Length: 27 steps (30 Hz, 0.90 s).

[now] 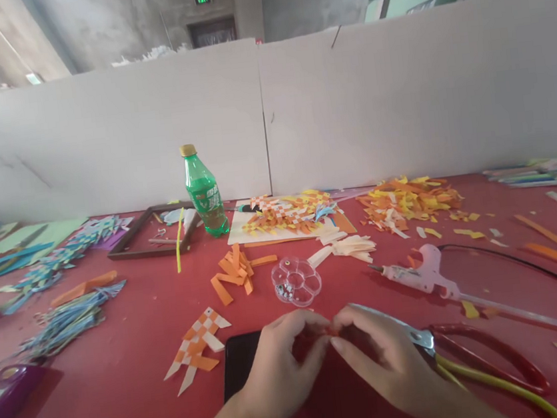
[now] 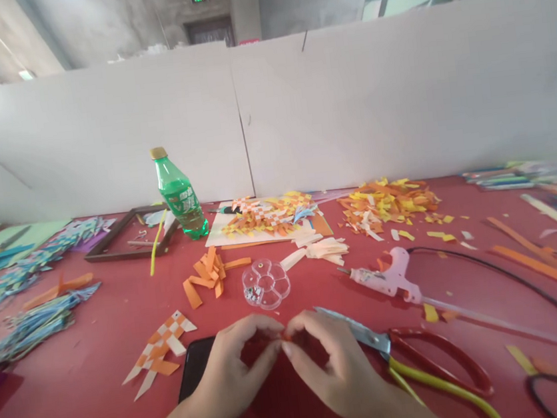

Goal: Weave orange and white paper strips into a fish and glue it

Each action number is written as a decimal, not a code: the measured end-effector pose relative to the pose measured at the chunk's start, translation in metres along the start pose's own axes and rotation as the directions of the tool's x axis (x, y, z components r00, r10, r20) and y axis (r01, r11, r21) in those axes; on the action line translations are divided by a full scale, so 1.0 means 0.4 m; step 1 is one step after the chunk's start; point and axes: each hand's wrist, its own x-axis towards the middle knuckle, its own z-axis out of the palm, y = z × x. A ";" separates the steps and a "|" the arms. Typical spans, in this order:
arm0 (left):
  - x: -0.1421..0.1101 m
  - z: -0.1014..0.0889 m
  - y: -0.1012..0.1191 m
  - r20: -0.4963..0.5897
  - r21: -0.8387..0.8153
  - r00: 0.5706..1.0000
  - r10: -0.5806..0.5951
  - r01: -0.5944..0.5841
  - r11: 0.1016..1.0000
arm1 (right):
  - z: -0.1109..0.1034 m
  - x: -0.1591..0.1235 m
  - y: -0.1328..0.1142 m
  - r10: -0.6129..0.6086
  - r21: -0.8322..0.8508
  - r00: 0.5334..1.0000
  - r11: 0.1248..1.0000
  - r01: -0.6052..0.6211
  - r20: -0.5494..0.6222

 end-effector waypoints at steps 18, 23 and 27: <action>-0.012 0.002 0.004 0.082 0.009 0.991 -0.109 0.109 0.994 | -0.007 -0.003 -0.004 -0.013 -0.006 1.000 1.000 0.013 -0.008; -0.013 -0.001 0.005 0.091 0.029 0.991 -0.097 0.095 0.995 | -0.012 0.002 -0.013 -0.026 -0.007 0.999 1.000 0.026 -0.029; -0.009 -0.002 0.006 0.057 0.053 0.995 -0.083 0.080 0.995 | -0.013 0.000 -0.016 -0.008 0.026 1.000 1.000 0.008 -0.002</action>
